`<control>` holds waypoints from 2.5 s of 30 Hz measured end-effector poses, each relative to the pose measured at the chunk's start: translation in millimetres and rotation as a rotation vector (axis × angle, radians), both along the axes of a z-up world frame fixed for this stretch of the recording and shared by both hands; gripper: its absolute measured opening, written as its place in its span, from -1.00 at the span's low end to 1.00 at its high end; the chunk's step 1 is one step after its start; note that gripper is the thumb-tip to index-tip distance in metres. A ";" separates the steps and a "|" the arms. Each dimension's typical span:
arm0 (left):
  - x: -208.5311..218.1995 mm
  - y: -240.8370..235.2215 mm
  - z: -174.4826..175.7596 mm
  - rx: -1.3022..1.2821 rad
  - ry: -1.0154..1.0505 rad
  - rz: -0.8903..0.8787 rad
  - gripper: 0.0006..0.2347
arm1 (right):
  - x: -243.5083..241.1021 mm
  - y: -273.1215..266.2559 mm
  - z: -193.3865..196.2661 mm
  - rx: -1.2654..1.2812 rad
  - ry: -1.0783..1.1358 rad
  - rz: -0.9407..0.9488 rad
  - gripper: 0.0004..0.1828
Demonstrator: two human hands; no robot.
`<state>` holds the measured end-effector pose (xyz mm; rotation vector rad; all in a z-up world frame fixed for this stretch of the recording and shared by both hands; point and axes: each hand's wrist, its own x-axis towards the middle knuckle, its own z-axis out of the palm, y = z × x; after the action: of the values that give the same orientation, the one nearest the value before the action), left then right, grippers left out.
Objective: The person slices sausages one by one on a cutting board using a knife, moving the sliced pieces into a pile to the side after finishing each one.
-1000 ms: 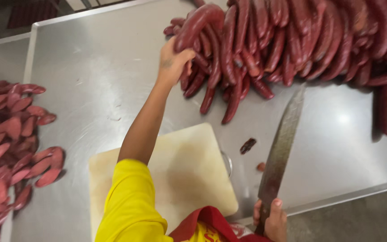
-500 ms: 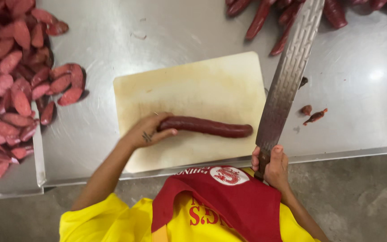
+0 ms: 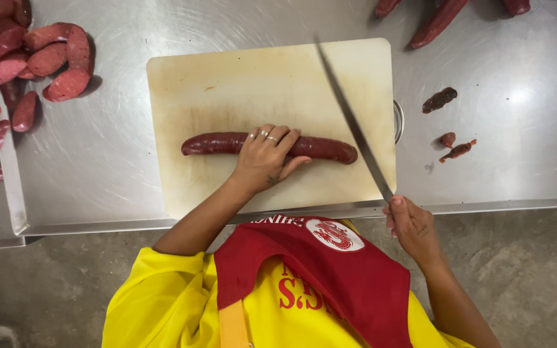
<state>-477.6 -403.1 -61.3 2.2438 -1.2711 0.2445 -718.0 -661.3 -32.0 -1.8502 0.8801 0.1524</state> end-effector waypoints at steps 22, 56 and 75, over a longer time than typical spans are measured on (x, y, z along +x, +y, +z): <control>-36.5 -49.7 -4.9 -0.427 -0.218 -0.119 -0.85 | -10.5 -82.8 58.6 -0.522 0.349 0.577 -0.42; -37.7 -35.1 -13.7 -0.318 -0.144 -0.024 -0.79 | 85.0 -19.1 -17.8 -0.650 0.056 0.948 -0.55; -29.1 -8.0 -22.2 -0.305 -0.129 0.025 -0.72 | 55.0 -17.1 8.3 -0.604 0.167 0.862 -0.55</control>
<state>-506.7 -411.1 -83.6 2.0096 -1.1807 0.5618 -662.9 -678.4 -23.7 -2.7256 0.1661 0.6339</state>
